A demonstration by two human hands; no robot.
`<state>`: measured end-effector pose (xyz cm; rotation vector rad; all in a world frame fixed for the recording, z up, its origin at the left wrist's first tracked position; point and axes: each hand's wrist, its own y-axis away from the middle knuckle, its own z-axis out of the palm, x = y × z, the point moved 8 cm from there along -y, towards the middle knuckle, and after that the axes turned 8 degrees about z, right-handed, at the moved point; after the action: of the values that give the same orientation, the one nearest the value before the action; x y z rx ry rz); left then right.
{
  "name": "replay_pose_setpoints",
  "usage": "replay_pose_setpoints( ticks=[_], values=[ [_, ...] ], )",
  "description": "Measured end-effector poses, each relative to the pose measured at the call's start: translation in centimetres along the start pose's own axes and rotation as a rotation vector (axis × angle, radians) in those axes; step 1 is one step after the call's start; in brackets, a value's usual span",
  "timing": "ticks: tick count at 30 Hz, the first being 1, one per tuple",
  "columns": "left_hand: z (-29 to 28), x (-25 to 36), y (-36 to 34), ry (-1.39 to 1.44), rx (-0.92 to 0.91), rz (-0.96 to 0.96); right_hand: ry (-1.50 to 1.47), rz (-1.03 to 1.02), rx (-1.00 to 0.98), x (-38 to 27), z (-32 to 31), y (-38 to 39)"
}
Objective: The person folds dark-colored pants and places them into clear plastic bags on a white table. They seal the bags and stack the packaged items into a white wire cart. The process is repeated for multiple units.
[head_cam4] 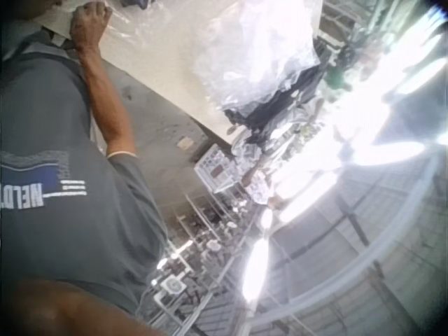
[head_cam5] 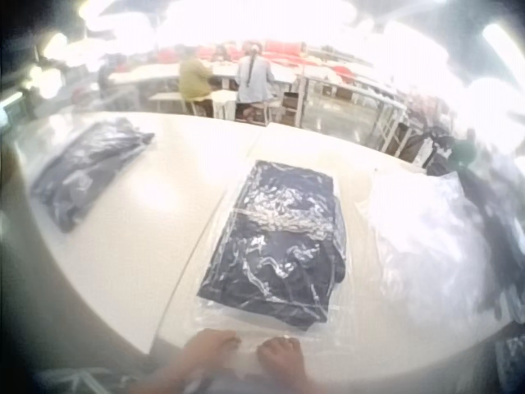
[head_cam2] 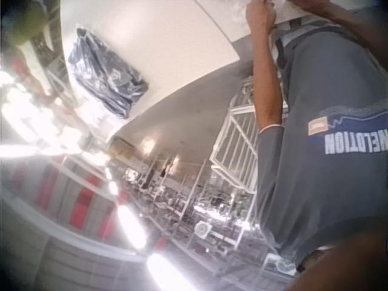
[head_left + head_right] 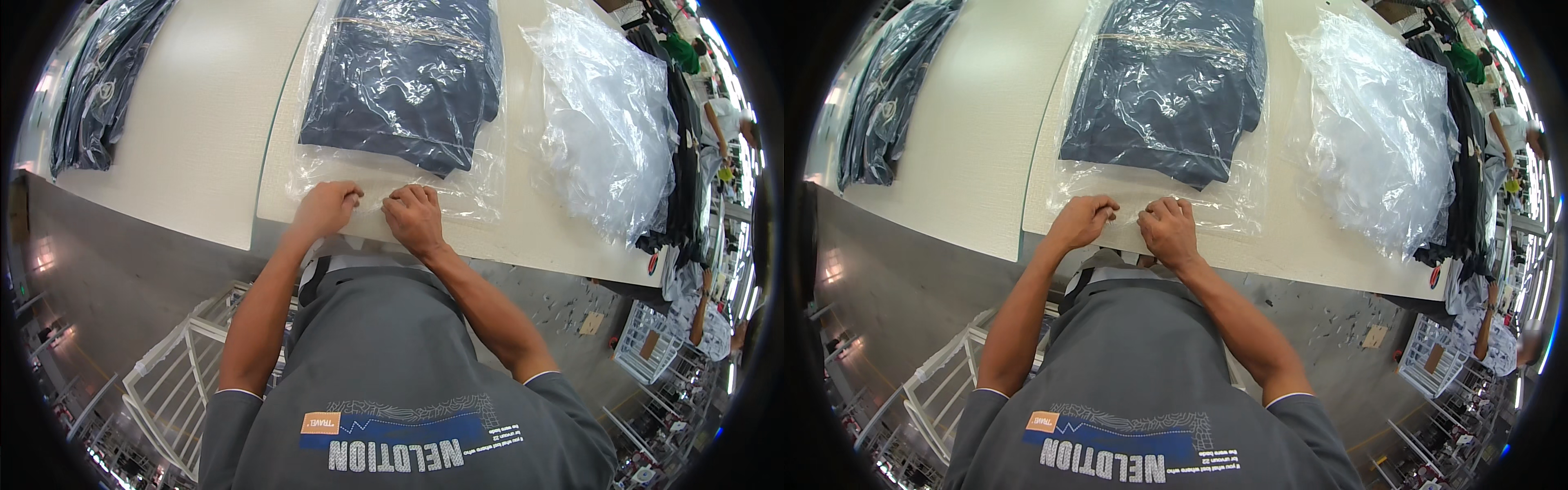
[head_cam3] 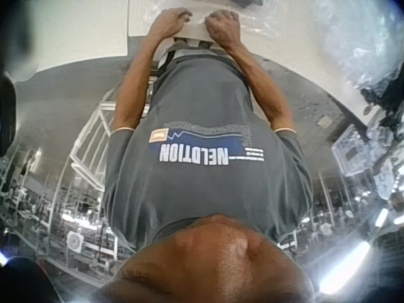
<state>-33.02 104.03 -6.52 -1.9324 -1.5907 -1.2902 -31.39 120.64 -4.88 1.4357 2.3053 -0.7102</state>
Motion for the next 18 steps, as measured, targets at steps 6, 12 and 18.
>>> replay_pose_setpoints(
  ticks=[6, 12, 18],
  values=[
    [5.2, -0.4, -4.2, -0.038, 0.135, 0.358, -0.035, -0.105, 0.018, 0.4, -0.3, 1.6],
    [10.6, -1.3, -8.9, 0.042, 0.057, 0.199, 0.055, -0.136, -0.021, 0.2, -0.6, 2.0],
    [8.6, 0.2, -7.1, 0.236, 0.081, 0.189, 0.025, -0.205, -0.025, -1.1, -2.3, 2.6]
  ],
)
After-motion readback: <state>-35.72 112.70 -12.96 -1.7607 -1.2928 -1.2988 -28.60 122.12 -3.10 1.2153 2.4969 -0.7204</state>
